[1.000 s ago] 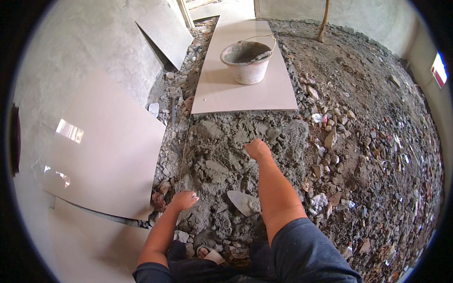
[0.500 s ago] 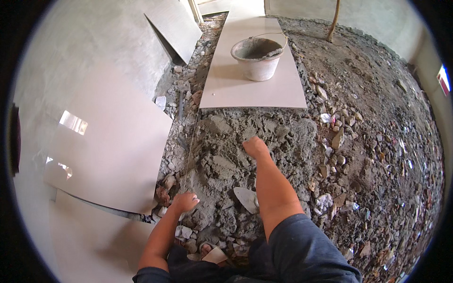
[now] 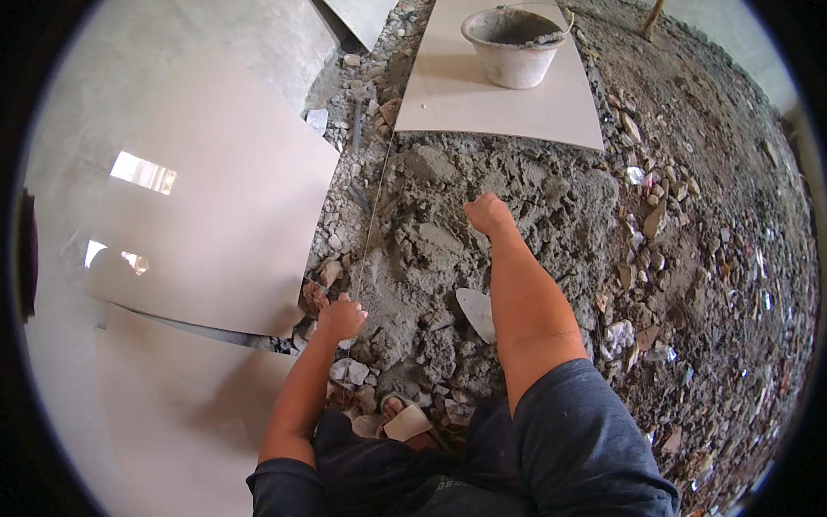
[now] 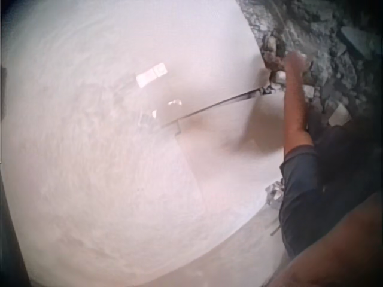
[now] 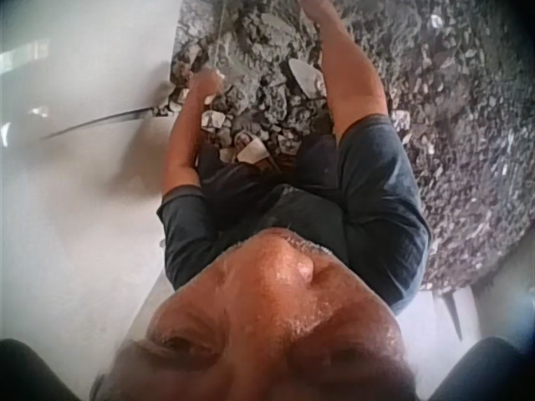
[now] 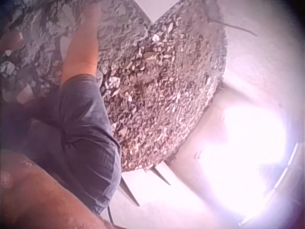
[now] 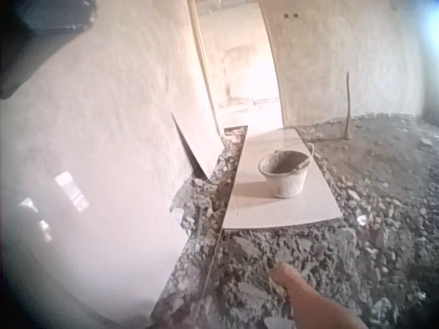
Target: The person uses a pickaxe to break up and level a debris-covered floor. They then pour cement from a bucket and spread it with a trowel to create a smooth base for tiling.
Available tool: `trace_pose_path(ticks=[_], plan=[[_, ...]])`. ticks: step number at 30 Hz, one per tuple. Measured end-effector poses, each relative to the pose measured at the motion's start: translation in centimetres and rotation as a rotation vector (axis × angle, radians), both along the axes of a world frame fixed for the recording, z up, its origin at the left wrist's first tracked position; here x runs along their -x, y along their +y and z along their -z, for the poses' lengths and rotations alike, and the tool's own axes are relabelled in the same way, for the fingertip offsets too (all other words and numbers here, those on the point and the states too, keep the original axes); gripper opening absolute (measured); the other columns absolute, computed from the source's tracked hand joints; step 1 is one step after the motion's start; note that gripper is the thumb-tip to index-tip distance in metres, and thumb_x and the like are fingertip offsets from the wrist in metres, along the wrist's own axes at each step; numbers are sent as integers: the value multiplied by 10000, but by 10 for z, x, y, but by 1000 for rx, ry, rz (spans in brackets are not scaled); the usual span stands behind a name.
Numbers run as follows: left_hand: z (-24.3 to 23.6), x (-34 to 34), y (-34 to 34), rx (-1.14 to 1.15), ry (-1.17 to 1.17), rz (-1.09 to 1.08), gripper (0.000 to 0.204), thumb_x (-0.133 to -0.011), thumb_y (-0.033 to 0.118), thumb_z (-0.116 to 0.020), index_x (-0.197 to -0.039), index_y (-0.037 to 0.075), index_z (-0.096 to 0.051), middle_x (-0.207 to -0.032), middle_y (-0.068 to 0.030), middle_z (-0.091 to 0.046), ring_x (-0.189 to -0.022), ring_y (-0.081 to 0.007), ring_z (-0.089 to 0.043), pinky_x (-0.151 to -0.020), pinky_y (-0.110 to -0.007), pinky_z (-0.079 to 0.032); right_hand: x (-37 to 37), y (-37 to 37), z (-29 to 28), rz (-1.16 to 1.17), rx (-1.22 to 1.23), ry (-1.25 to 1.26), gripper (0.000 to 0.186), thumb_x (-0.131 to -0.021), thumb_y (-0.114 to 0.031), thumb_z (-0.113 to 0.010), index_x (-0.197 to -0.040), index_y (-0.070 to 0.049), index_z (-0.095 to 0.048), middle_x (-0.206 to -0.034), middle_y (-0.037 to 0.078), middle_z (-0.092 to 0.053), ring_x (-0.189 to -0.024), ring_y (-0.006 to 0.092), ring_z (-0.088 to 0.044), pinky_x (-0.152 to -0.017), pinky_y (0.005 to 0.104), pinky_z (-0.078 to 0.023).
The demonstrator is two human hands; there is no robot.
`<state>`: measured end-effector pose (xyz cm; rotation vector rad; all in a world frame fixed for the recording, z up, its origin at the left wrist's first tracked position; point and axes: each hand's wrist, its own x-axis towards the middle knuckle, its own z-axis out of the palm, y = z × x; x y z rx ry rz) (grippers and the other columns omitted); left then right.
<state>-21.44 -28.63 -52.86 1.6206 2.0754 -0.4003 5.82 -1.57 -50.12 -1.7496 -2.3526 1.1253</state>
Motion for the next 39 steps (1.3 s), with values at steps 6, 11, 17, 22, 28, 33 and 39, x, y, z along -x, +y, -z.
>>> trace_pose_path(ticks=[6,11,17,22,28,33,39], plan=[[6,-2,7,-8,108,2,419,-871,408,-533,-1099,69,-623,-1231,-176,-502,-1072,-343,-556,-914,-538,-399,-8,1,16,74,-91,44,434,-841,-414,-558,-923,1,-657,-938,202,-656,-917,360,-613,-805,435,-470],[19,-6,13,43,149,-75,476,-900,447,-500,-1181,71,-578,-1337,-189,-448,-1189,-353,-478,-942,-559,-385,-8,3,19,112,22,18,444,-887,-382,-487,-1037,7,-638,-1087,224,-609,-1023,391,-575,-888,437,-463],[22,-4,24,239,-101,-220,531,-877,485,-471,-1167,52,-575,-1272,-194,-517,-1156,-387,-503,-950,-590,-355,-12,6,26,62,-58,19,442,-832,-411,-564,-984,-9,-665,-1018,216,-647,-967,372,-605,-857,429,-466],[21,0,18,141,-16,-242,524,-867,467,-493,-1168,46,-575,-1230,-194,-550,-1137,-384,-521,-937,-572,-377,-15,8,29,-19,-83,-21,457,-832,-425,-561,-999,-12,-665,-1035,218,-643,-979,372,-601,-862,432,-465],[26,2,17,168,-142,-220,541,-860,467,-501,-1187,41,-566,-1224,-200,-554,-1127,-379,-531,-941,-513,-404,-11,7,29,109,-26,6,452,-839,-421,-553,-1003,-15,-666,-1038,212,-644,-981,369,-601,-859,429,-465],[29,4,18,195,-139,-219,550,-863,468,-503,-1195,32,-560,-1243,-204,-540,-1122,-379,-534,-939,-485,-420,-9,5,24,124,-3,-8,435,-847,-410,-550,-1002,-22,-670,-1030,201,-649,-985,354,-606,-857,426,-467],[23,2,17,177,-132,-214,538,-871,459,-504,-1189,29,-560,-1259,-209,-525,-1121,-379,-534,-930,-486,-429,-13,2,9,34,18,-75,421,-919,-365,-443,-1052,-23,-650,-1102,186,-617,-1020,356,-590,-897,412,-473]])
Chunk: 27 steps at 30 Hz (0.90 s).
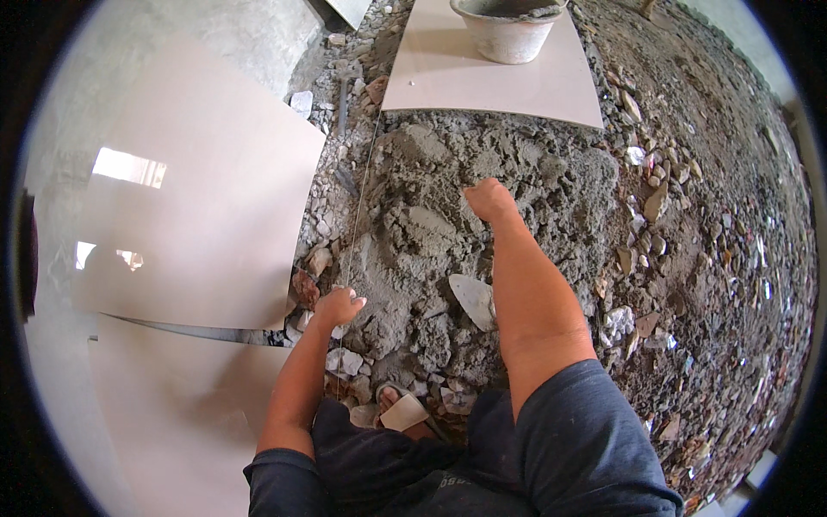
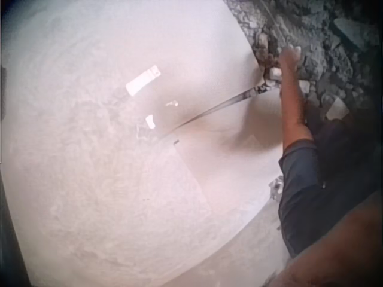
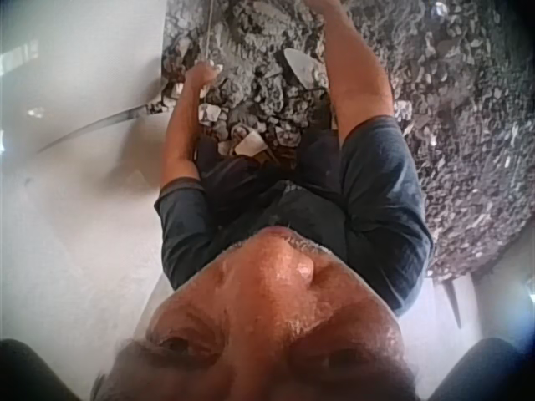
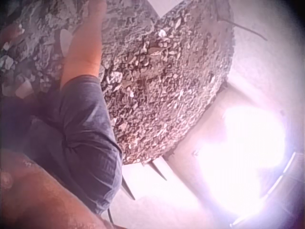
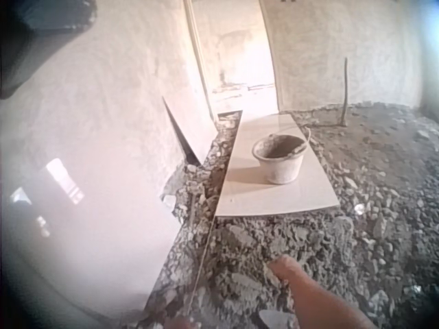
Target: The person uses a pickaxe to break up and level a debris-covered floor. They then pour cement from a bucket and spread it with a trowel to create a smooth base for tiling.
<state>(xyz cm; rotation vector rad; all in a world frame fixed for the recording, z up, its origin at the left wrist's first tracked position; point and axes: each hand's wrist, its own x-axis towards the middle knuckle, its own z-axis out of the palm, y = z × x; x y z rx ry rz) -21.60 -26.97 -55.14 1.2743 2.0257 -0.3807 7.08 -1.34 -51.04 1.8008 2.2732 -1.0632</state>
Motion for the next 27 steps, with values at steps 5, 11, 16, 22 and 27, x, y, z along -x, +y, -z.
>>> trace_pose_path(ticks=[5,11,16,22,27], plan=[[-4,-3,2,9,-32,18,539,-870,463,-504,-1175,23,-561,-1264,-210,-520,-1117,-383,-535,-928,-482,-432,0,0,-5,-4,28,-2,440,-928,-364,-415,-1065,-11,-639,-1146,206,-597,-1058,371,-569,-914,419,-464],[2,-3,1,-18,31,11,531,-866,469,-505,-1157,28,-564,-1211,-208,-551,-1109,-382,-541,-920,-478,-436,-3,-2,-8,22,27,21,435,-912,-357,-429,-1050,-4,-642,-1145,213,-597,-1062,377,-565,-928,432,-454],[4,-2,1,-4,9,15,527,-868,465,-504,-1182,45,-556,-1210,-204,-550,-1115,-379,-539,-928,-488,-429,-4,-4,-14,-19,10,12,421,-920,-337,-417,-1055,-5,-638,-1154,212,-592,-1047,380,-571,-933,425,-456],[-3,-2,2,-4,38,-3,541,-872,453,-503,-1234,52,-536,-1247,-196,-532,-1136,-370,-527,-943,-488,-419,-3,-3,-13,80,68,27,411,-930,-323,-416,-1061,1,-633,-1143,209,-597,-1038,375,-576,-927,422,-463],[-5,-4,3,3,32,-1,543,-875,453,-499,-1241,54,-530,-1264,-194,-519,-1149,-365,-518,-947,-488,-415,-2,-3,-11,51,12,44,440,-910,-365,-444,-1043,5,-643,-1132,217,-603,-1046,383,-570,-915,426,-461]])
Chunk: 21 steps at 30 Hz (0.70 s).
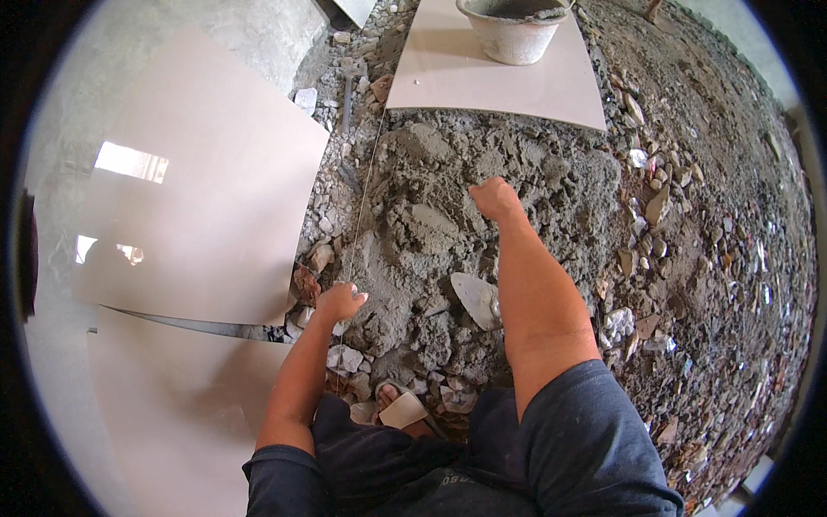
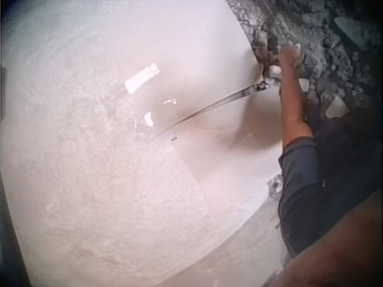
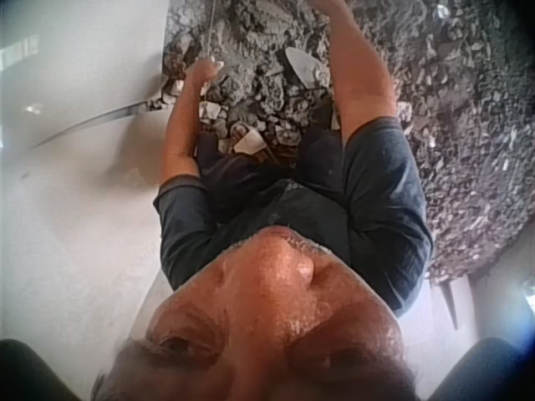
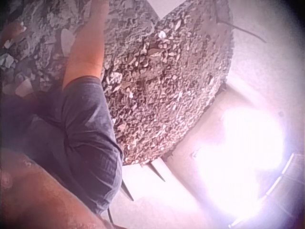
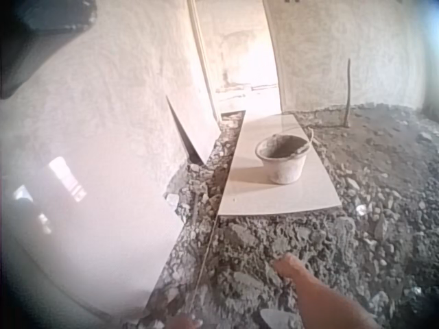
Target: The person uses a pickaxe to break up and level a debris-covered floor. They then pour cement from a bucket and spread it with a trowel to create a smooth base for tiling.
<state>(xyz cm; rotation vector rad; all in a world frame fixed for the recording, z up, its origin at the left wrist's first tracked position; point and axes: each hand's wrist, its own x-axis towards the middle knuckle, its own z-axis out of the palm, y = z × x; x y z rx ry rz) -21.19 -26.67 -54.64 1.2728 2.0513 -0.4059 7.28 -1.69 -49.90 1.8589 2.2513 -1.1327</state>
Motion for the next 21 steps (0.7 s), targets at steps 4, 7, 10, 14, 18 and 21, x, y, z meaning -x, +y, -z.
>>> trace_pose_path(ticks=[4,7,10,14,18,21], plan=[[2,0,2,1,-7,3,543,-875,456,-497,-1239,55,-531,-1261,-195,-520,-1147,-365,-518,-946,-488,-416,0,1,0,-25,-20,28,459,-899,-387,-450,-1016,7,-653,-1113,223,-611,-1049,384,-567,-913,430,-457],[3,0,2,20,-6,-2,541,-876,457,-496,-1236,55,-532,-1260,-195,-521,-1148,-366,-518,-944,-489,-417,-1,3,3,46,43,31,446,-906,-373,-447,-1015,8,-651,-1114,218,-611,-1041,384,-571,-916,432,-457],[3,-1,2,23,-1,0,533,-877,459,-494,-1220,55,-542,-1244,-193,-535,-1137,-365,-526,-939,-484,-420,-3,4,10,2,6,56,438,-900,-366,-462,-1019,11,-650,-1107,225,-613,-1040,389,-572,-915,435,-457],[2,-3,2,7,-24,-3,514,-877,460,-492,-1184,55,-565,-1204,-191,-571,-1115,-353,-545,-931,-467,-428,-2,4,16,33,-86,91,389,-833,-390,-585,-875,-13,-674,-818,177,-665,-821,310,-640,-765,418,-481],[2,-3,1,-52,16,7,502,-868,456,-502,-1143,44,-585,-1156,-195,-600,-1085,-354,-562,-910,-461,-440,0,4,12,37,-13,23,425,-895,-367,-477,-978,9,-656,-1009,224,-629,-972,366,-596,-870,431,-468],[3,-2,0,-75,18,5,492,-861,451,-509,-1109,36,-595,-1131,-201,-608,-1065,-365,-570,-890,-473,-449,-2,4,8,-19,9,-2,443,-926,-353,-425,-1022,18,-647,-1099,238,-611,-1042,390,-575,-916,436,-462]])
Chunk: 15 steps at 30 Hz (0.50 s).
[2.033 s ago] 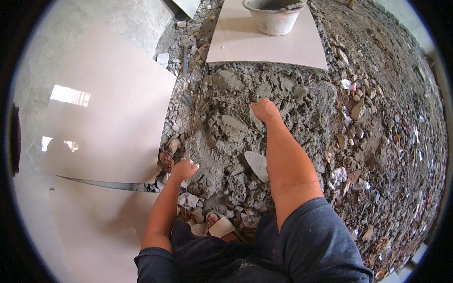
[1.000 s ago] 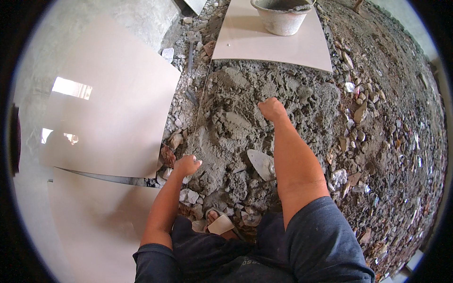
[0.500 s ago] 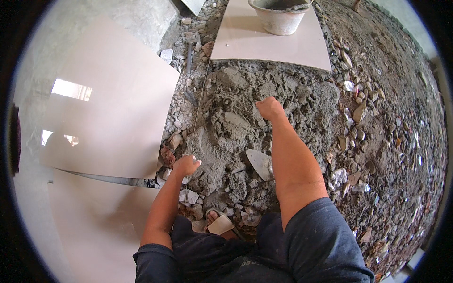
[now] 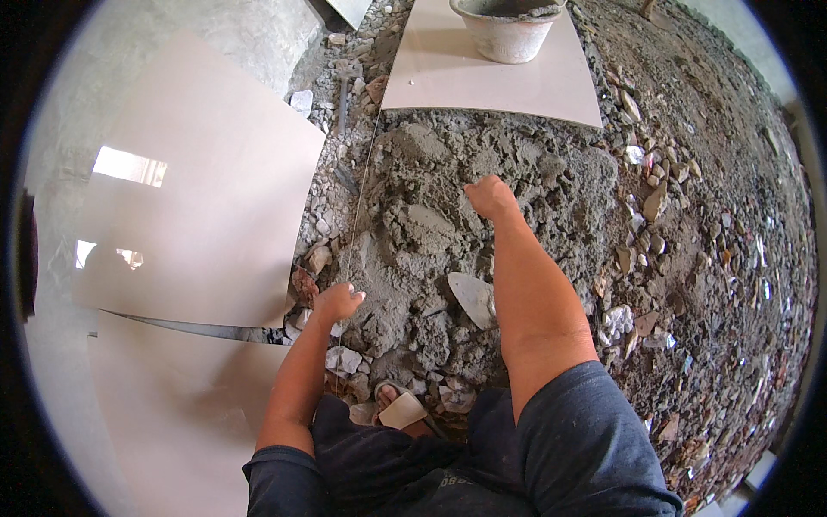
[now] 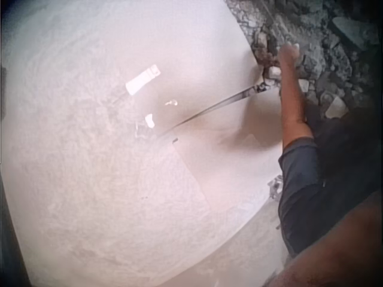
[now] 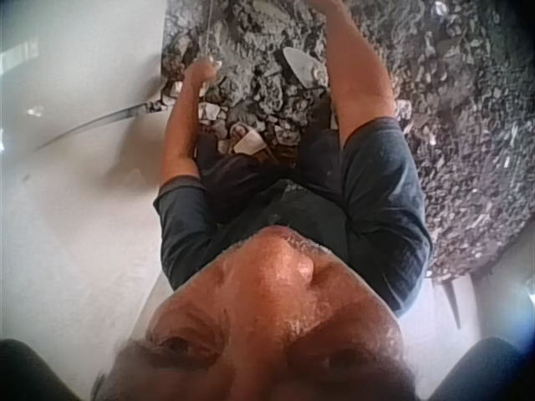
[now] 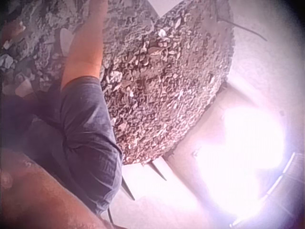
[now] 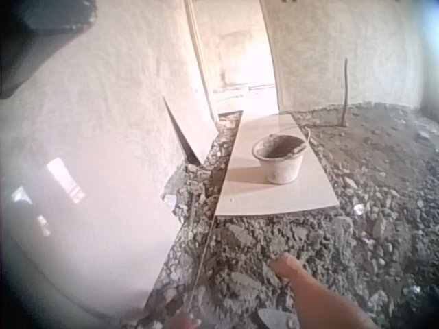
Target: The person uses a pickaxe to break up and level a debris-covered floor. They then pour cement from a bucket and spread it with a trowel to create a smooth base for tiling.
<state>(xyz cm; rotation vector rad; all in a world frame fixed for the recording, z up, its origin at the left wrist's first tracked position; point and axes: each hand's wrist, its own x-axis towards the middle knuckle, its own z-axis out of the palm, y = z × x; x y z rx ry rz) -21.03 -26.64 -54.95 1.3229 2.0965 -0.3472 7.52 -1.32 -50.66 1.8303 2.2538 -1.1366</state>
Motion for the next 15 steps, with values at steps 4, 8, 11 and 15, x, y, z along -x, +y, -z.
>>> trace_pose_path(ticks=[4,8,11,15], plan=[[1,2,-1,-35,3,10,480,-858,449,-512,-1076,31,-601,-1107,-206,-613,-1049,-374,-576,-876,-488,-453,-1,0,5,-9,-106,40,396,-852,-383,-555,-935,-15,-675,-901,208,-654,-882,337,-627,-803,418,-476],[1,2,0,-42,12,3,475,-858,448,-514,-1080,36,-599,-1134,-203,-601,-1057,-378,-570,-879,-490,-451,1,4,16,104,-74,74,384,-842,-387,-578,-908,-24,-683,-828,206,-660,-807,339,-637,-756,422,-483],[-1,1,1,-6,26,-4,486,-861,454,-510,-1110,45,-592,-1159,-199,-586,-1073,-379,-560,-890,-492,-446,-1,4,19,133,-56,103,380,-844,-388,-576,-908,-29,-684,-850,199,-667,-828,339,-638,-764,423,-486],[-4,-1,2,15,13,-5,511,-866,469,-504,-1157,56,-574,-1200,-190,-560,-1106,-366,-544,-906,-497,-434,-5,1,16,-8,-141,55,383,-854,-390,-569,-956,-35,-674,-958,193,-662,-909,342,-627,-807,422,-486]])
